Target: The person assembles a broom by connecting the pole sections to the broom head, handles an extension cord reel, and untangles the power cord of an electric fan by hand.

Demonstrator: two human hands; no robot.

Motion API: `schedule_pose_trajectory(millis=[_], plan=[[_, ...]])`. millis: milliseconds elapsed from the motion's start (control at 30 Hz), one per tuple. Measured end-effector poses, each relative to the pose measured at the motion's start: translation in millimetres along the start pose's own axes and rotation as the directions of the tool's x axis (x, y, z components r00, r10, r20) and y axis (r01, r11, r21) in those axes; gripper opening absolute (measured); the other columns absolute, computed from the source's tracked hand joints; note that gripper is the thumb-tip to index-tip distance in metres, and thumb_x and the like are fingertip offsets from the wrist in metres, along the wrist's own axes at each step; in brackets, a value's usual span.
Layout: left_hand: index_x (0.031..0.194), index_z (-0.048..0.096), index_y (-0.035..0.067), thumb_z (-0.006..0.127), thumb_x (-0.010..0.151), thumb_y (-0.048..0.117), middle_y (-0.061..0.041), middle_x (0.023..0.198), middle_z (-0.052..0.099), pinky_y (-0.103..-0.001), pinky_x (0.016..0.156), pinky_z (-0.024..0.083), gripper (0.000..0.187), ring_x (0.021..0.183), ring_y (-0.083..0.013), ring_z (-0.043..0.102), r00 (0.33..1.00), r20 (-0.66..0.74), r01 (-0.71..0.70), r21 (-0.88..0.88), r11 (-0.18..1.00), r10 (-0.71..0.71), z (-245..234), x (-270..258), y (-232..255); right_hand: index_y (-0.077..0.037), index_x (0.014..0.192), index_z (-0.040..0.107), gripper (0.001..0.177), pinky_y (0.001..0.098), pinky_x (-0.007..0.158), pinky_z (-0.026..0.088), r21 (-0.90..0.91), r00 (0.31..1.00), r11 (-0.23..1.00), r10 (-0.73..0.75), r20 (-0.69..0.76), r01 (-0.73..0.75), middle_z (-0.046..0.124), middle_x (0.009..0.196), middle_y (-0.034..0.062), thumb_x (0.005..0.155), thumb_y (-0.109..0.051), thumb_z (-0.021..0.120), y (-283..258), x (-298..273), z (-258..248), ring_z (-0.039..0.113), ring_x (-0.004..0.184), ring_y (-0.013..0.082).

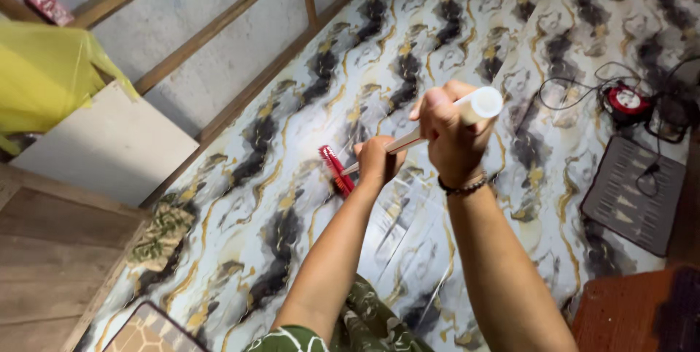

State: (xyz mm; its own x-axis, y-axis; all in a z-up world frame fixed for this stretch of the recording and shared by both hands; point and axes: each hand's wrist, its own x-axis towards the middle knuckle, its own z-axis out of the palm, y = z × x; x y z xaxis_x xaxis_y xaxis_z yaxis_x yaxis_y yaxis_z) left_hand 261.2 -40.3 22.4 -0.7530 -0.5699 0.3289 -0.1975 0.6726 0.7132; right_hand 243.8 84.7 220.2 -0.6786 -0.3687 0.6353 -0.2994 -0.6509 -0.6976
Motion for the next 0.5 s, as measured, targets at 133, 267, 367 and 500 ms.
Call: schedule_pose_trajectory(millis=[133, 267, 367, 500], plan=[[0.059, 0.066, 0.015, 0.071, 0.080, 0.033, -0.013, 0.065, 0.067, -0.044, 0.078, 0.040, 0.028, 0.068, -0.0375, 0.065, 0.999, 0.047, -0.016, 0.000, 1.000, 0.016, 3, -26, 17, -0.009, 0.067, 0.044, 0.042, 0.0319, 0.059, 0.050, 0.008, 0.999, 1.000, -0.022, -0.040, 0.022, 0.043, 0.056, 0.0006, 0.103, -0.014, 0.066, -18, -16, -2, 0.040, 0.042, 0.0103], [0.059, 0.064, 0.013, 0.068, 0.083, 0.035, -0.015, 0.067, 0.065, -0.043, 0.080, 0.043, 0.033, 0.069, -0.0371, 0.066, 0.994, 0.068, 0.085, -0.063, 0.994, -0.081, -8, -38, 20, -0.009, 0.068, 0.045, 0.041, 0.0340, 0.064, 0.050, 0.006, 1.000, 1.000, 0.006, -0.004, -0.006, 0.044, 0.057, 0.0006, 0.101, -0.012, 0.067, -22, -26, 12, 0.042, 0.048, 0.0121], [0.062, 0.067, 0.012, 0.067, 0.085, 0.038, -0.015, 0.069, 0.067, -0.047, 0.078, 0.043, 0.034, 0.072, -0.0373, 0.068, 0.983, 0.119, 0.143, -0.037, 0.989, -0.138, -21, -47, 16, -0.010, 0.065, 0.044, 0.043, 0.0337, 0.061, 0.050, -0.045, 0.998, 0.997, 0.056, 0.028, -0.055, 0.043, 0.056, -0.0001, 0.101, -0.011, 0.068, -21, -29, 25, 0.042, 0.047, 0.0106], [0.078, 0.073, 0.010, 0.071, 0.083, 0.044, -0.016, 0.072, 0.071, -0.053, 0.074, 0.042, 0.034, 0.074, -0.0394, 0.066, 0.978, 0.201, 0.049, -0.004, 0.999, -0.047, -49, -53, 8, -0.010, 0.067, 0.046, 0.042, 0.0328, 0.059, 0.051, -0.098, 0.995, 0.992, 0.082, 0.061, -0.076, 0.047, 0.059, 0.0003, 0.102, -0.011, 0.068, -26, -25, 44, 0.046, 0.049, 0.0117]])
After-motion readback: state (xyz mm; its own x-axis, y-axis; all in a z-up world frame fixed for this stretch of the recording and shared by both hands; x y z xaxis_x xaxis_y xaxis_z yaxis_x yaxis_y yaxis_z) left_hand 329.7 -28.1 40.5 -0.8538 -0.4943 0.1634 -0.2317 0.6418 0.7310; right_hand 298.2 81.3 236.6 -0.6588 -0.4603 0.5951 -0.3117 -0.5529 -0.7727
